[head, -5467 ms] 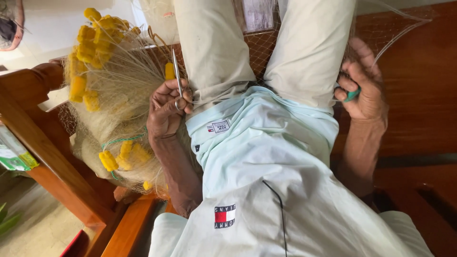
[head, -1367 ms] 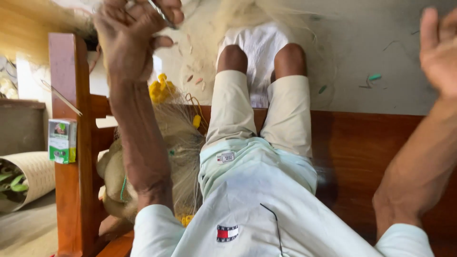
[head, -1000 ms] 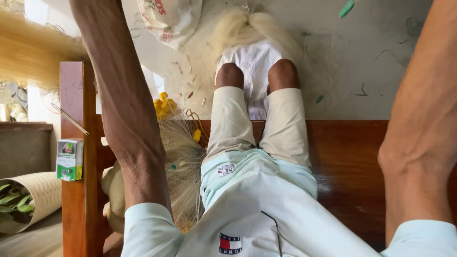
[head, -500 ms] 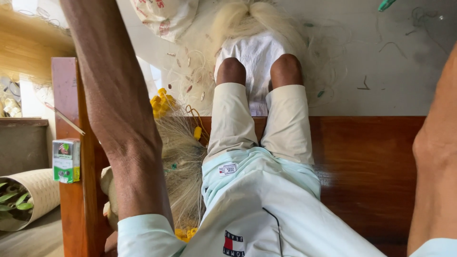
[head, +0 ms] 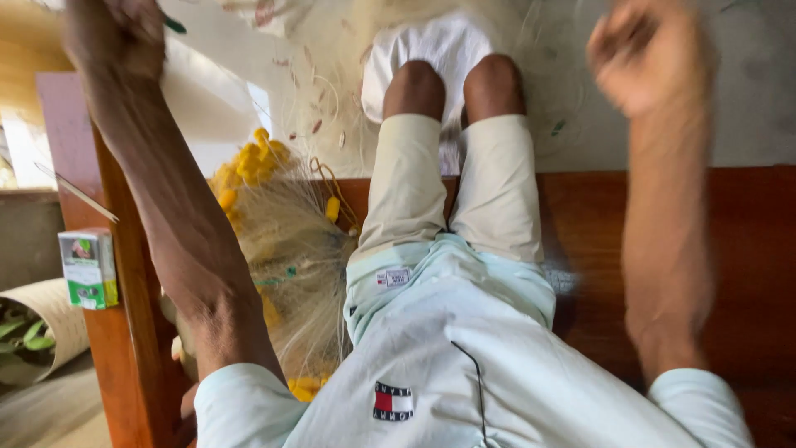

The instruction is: Repairing a fishing net by threading line through the mesh using a net needle.

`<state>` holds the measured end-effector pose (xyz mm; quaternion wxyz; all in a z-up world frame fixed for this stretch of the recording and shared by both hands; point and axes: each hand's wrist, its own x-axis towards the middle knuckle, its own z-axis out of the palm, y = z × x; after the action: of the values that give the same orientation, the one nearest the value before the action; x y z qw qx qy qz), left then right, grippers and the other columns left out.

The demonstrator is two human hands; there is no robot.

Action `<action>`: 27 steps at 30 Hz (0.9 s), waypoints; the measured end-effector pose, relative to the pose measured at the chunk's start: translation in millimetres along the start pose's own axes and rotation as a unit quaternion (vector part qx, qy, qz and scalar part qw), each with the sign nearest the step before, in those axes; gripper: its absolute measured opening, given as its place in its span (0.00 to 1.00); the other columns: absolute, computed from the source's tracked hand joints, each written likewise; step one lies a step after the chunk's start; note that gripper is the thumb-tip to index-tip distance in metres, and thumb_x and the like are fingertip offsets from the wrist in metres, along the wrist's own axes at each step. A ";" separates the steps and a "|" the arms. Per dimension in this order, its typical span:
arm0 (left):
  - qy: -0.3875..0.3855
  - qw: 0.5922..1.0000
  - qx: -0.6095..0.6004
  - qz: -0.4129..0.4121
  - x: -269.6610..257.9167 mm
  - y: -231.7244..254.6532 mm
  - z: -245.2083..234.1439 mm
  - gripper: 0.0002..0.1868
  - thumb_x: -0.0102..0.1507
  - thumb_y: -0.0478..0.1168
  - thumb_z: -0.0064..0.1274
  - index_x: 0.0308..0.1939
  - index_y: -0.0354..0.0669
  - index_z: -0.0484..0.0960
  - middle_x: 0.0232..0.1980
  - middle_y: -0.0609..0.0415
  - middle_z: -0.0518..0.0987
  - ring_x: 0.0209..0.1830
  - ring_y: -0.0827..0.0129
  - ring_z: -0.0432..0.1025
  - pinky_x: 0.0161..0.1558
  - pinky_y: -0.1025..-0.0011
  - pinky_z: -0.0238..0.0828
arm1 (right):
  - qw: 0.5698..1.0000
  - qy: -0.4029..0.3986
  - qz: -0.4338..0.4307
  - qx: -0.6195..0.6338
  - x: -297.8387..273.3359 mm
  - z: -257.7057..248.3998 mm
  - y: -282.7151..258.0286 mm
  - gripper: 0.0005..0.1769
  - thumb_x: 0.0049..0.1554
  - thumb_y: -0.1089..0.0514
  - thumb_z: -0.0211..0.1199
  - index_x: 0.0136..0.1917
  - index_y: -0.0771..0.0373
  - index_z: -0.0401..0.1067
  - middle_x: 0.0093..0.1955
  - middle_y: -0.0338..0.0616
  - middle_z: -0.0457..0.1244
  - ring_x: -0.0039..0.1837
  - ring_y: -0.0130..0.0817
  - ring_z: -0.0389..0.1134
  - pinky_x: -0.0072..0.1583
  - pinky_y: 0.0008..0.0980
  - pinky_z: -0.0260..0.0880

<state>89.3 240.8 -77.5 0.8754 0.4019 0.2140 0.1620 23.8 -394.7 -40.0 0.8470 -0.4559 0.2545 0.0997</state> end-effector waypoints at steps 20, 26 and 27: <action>-0.241 0.907 -0.040 -0.343 -290.5 -206.8 -9.3 0.38 0.60 0.62 0.66 0.56 0.31 0.76 0.70 0.25 0.73 0.50 0.41 0.84 0.38 0.61 0.90 | 0.978 0.030 0.179 0.100 -112.8 -108.4 218.6 0.16 0.68 0.51 0.64 0.67 0.51 0.79 0.49 0.39 0.76 0.48 0.30 0.78 0.56 0.41 0.84; -0.168 0.951 0.026 -0.258 -202.0 -172.4 29.1 0.09 0.70 0.29 0.52 0.55 0.39 0.75 0.61 0.37 0.84 0.52 0.55 0.86 0.31 0.76 0.84 | 0.990 0.041 0.121 0.064 -34.6 -74.4 128.5 0.16 0.66 0.47 0.68 0.64 0.51 0.81 0.48 0.35 0.76 0.51 0.27 0.79 0.58 0.35 0.86; -0.173 0.959 0.042 -0.218 -194.0 -158.1 47.1 0.08 0.71 0.29 0.49 0.54 0.38 0.76 0.60 0.36 0.84 0.51 0.56 0.86 0.31 0.75 0.85 | 0.989 0.045 0.101 0.094 -18.6 -61.4 103.4 0.17 0.65 0.49 0.69 0.65 0.54 0.81 0.50 0.37 0.76 0.53 0.30 0.79 0.61 0.38 0.87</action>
<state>-35.3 23.8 -124.6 0.8955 0.4038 0.1480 -0.1143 -54.4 -385.7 -132.8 0.8594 -0.3501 0.3455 0.1397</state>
